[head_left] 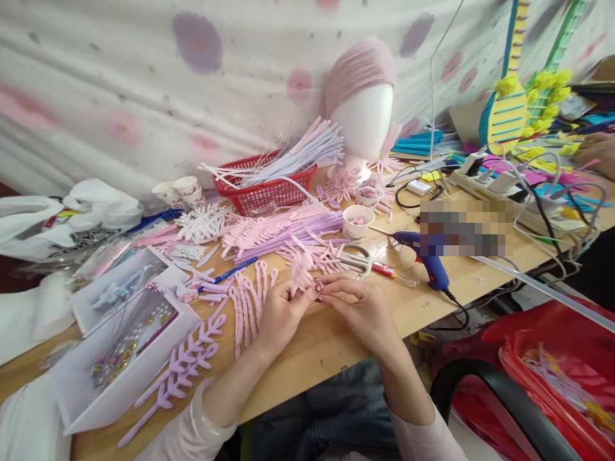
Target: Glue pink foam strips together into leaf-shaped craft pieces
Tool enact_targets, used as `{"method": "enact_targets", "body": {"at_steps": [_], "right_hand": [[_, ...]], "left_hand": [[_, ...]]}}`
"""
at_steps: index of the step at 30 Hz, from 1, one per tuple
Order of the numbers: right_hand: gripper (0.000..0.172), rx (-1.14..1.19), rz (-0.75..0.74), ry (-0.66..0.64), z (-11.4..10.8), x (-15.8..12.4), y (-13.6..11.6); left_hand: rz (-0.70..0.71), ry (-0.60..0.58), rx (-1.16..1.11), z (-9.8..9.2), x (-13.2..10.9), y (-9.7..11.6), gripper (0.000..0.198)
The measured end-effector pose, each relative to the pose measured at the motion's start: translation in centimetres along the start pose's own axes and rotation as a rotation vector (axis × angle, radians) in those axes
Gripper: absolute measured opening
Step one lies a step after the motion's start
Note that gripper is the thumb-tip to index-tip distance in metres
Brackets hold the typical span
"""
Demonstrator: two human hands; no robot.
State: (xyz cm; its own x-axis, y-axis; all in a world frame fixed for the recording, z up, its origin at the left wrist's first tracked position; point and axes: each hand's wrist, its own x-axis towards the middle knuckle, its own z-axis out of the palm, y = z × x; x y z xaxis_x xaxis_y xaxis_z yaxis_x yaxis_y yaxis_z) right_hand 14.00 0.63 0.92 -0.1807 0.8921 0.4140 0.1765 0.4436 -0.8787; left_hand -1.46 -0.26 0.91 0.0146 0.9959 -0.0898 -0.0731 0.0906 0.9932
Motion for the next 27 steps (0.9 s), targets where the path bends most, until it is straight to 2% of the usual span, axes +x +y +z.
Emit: {"method": "enact_targets", "body": {"at_steps": [3, 8, 13, 18, 22, 27], "right_hand": [[0.012, 0.003, -0.017, -0.031, 0.06, 0.07, -0.20], [0.013, -0.075, -0.021, -0.048, -0.14, 0.02, -0.41], [0.020, -0.107, -0.092, -0.181, -0.21, -0.11, -0.36], [0.016, -0.136, -0.141, -0.121, 0.01, -0.14, -0.43], [0.011, -0.100, -0.129, -0.109, 0.10, -0.16, -0.59], [0.006, -0.114, -0.094, -0.080, -0.21, -0.27, -0.51]], "left_hand": [[0.050, -0.007, -0.047, -0.21, 0.50, -0.20, 0.028], [0.054, 0.010, -0.199, -0.21, 0.93, -0.05, 0.034], [0.045, -0.072, -0.092, -0.39, 0.72, -0.01, 0.035], [0.100, -0.025, 0.047, -0.42, 0.40, 0.43, 0.019], [0.054, -0.042, -0.004, -0.26, 0.54, 0.48, 0.031], [0.061, -0.054, -0.124, -0.15, 0.86, 0.15, 0.041]]}}
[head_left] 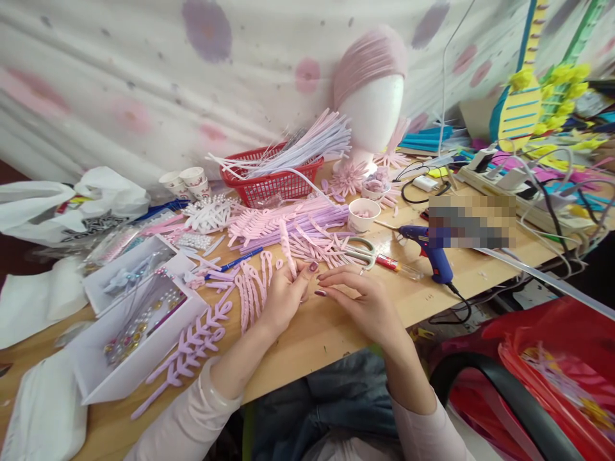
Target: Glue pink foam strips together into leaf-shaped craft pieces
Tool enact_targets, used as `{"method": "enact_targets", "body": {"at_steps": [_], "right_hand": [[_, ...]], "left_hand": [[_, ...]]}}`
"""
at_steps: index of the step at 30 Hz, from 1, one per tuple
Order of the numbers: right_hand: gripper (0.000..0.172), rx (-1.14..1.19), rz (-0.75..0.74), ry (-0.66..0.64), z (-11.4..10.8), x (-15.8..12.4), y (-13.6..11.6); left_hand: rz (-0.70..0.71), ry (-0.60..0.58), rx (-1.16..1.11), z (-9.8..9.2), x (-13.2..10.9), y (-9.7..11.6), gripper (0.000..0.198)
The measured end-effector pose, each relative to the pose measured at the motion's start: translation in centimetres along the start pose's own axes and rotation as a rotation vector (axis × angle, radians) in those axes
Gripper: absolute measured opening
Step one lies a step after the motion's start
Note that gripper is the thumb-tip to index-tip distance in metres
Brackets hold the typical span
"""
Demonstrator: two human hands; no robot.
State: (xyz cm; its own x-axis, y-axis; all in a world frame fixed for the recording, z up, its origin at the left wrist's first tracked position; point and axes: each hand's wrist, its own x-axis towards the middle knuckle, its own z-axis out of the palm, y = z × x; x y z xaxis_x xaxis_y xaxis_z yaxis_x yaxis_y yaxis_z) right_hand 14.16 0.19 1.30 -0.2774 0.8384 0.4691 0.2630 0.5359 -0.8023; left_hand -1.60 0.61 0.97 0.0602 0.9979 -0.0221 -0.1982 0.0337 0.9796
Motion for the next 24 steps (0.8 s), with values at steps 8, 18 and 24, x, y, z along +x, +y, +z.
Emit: {"method": "enact_targets", "body": {"at_steps": [8, 18, 24], "right_hand": [[0.032, -0.096, -0.069, 0.082, -0.5, -0.1, 0.3], [0.020, -0.264, -0.331, 0.294, -0.7, 0.0, 1.3], [0.022, -0.277, -0.411, 0.296, -0.5, 0.3, 1.2]], "left_hand": [[-0.038, -0.046, -0.077, 0.3, -0.4, 0.5, 0.038], [-0.130, -0.294, -0.179, 0.0, -1.1, 0.4, 0.039], [-0.139, -0.294, -0.067, -0.2, -1.1, 0.5, 0.033]]}}
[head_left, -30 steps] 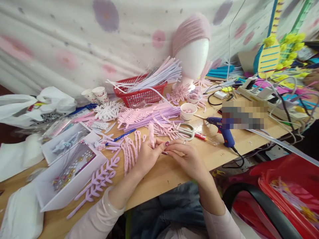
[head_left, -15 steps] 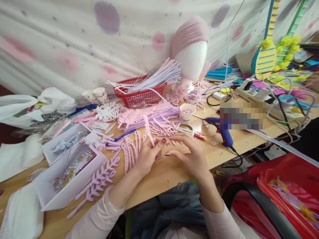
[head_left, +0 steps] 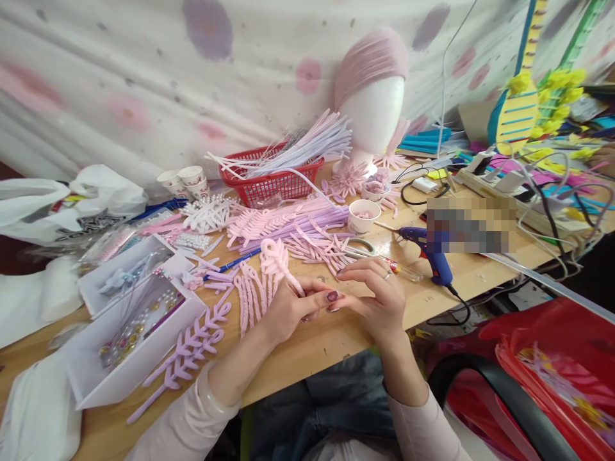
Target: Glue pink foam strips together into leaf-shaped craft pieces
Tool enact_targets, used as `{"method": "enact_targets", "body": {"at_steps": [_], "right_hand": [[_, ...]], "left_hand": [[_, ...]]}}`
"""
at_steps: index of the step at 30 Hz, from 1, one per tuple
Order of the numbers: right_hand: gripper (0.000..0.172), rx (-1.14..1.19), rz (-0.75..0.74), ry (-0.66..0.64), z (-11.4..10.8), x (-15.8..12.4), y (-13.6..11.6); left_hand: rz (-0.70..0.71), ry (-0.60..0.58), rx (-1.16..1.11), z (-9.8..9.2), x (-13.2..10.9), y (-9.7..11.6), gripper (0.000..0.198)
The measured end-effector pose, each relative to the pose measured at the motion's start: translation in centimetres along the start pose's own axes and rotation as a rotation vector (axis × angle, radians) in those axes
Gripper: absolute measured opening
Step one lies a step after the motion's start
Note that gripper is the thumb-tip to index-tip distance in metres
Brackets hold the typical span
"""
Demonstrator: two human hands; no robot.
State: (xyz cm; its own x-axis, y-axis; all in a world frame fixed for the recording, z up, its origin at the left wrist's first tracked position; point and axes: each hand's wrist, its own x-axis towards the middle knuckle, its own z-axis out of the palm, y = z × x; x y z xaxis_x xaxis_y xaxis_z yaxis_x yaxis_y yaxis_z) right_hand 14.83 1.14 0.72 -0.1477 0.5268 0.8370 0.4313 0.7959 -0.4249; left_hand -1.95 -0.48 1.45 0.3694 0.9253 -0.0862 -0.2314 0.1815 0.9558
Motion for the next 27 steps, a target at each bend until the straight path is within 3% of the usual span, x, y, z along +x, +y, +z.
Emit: {"method": "enact_targets", "body": {"at_steps": [6, 12, 21, 27], "right_hand": [[0.027, 0.064, 0.019, -0.034, 0.2, -0.2, 0.1], [0.068, 0.196, 0.131, 0.059, 0.0, -0.9, 0.5], [0.092, 0.388, 0.166, 0.143, 0.7, -1.6, 1.0], [0.097, 0.604, 0.217, 0.146, 0.9, -1.4, 1.1]], "left_hand": [[-0.031, -0.010, -0.091, 0.6, 0.1, 0.5, 0.040], [-0.063, -0.011, -0.276, 0.2, 0.7, 0.6, 0.046], [-0.108, 0.030, -0.230, 0.2, 0.8, 0.4, 0.059], [-0.059, 0.135, -0.121, 0.0, 0.8, 0.2, 0.059]]}}
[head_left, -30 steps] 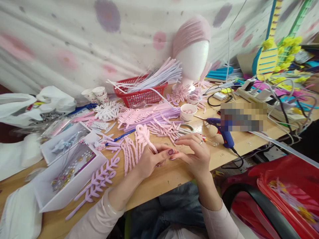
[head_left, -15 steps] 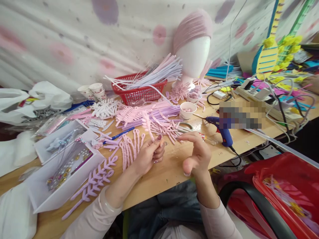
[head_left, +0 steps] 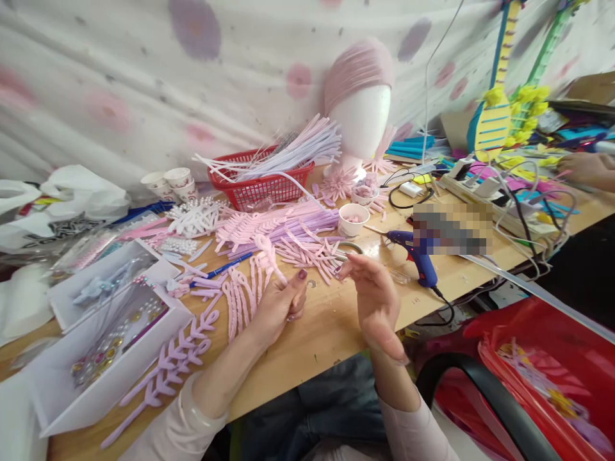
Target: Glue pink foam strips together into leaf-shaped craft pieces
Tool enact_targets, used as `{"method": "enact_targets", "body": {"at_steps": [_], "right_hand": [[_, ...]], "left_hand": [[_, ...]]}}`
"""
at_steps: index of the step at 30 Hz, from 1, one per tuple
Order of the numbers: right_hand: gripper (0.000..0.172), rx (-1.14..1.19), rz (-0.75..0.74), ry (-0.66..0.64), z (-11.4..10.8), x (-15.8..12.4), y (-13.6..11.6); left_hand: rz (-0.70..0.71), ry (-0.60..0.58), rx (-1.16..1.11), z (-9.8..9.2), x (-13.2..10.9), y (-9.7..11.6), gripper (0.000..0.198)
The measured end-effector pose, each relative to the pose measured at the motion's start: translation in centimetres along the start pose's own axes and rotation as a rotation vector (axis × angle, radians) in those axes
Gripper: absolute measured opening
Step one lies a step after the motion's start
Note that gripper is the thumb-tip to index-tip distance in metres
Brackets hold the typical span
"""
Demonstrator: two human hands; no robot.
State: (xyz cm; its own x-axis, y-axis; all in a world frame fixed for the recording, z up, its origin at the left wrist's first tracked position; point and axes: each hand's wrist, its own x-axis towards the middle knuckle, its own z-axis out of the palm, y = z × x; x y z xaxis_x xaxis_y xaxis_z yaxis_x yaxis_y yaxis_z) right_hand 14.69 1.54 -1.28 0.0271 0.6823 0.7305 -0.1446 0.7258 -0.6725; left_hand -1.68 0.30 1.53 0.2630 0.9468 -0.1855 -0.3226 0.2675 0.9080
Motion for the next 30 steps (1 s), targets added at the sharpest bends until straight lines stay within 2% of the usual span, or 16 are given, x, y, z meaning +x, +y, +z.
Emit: {"method": "enact_targets", "body": {"at_steps": [2, 3, 7, 9, 13, 15, 17, 19, 21, 24, 27, 30], "right_hand": [[0.094, 0.078, 0.048, 0.002, 0.2, 0.2, -0.4], [0.086, 0.097, 0.090, 0.011, 0.3, 0.3, -0.7], [0.023, 0.055, 0.257, 0.178, 0.6, 0.4, -1.8], [0.011, 0.006, 0.282, 0.244, 0.6, 0.4, -2.0], [0.017, -0.070, 0.344, 0.260, 0.4, 0.3, -1.9], [0.028, -0.073, 0.384, 0.257, 0.3, 0.3, -1.9], [0.043, -0.060, 0.389, 0.269, 0.3, 0.3, -2.0], [0.050, -0.067, 0.399, 0.281, 0.3, 0.5, -2.1], [0.045, -0.130, 0.443, 0.248, 0.3, 0.7, -2.2], [0.026, -0.220, 0.506, 0.146, 0.2, 0.8, -2.1], [0.022, -0.191, 0.540, 0.069, 0.2, 0.7, -1.9], [0.021, -0.215, 0.592, 0.065, 0.2, 0.6, -1.8]], "left_hand": [[0.037, 0.045, 0.079, 0.0, 0.0, 0.0, 0.048], [0.047, 0.055, 0.110, 0.0, 0.0, 0.0, 0.043], [-0.026, 0.019, 0.069, 0.0, 0.0, 0.0, 0.039], [-0.082, -0.003, 0.002, -0.1, 0.0, -0.1, 0.048], [-0.144, -0.059, -0.046, -0.1, 0.1, -0.1, 0.063], [-0.146, -0.050, -0.012, 0.0, 0.0, 0.1, 0.059], [-0.126, -0.028, 0.056, 0.3, -0.2, 0.3, 0.045], [-0.119, -0.023, 0.091, 0.5, -0.4, 0.5, 0.041], [-0.135, -0.033, 0.051, 0.7, -0.5, 0.4, 0.039], [-0.129, -0.031, -0.020, 0.7, -0.4, 0.1, 0.037], [-0.033, -0.002, -0.001, 0.5, -0.2, -0.3, 0.032], [0.069, 0.025, 0.002, 0.4, 0.1, -0.5, 0.029]]}}
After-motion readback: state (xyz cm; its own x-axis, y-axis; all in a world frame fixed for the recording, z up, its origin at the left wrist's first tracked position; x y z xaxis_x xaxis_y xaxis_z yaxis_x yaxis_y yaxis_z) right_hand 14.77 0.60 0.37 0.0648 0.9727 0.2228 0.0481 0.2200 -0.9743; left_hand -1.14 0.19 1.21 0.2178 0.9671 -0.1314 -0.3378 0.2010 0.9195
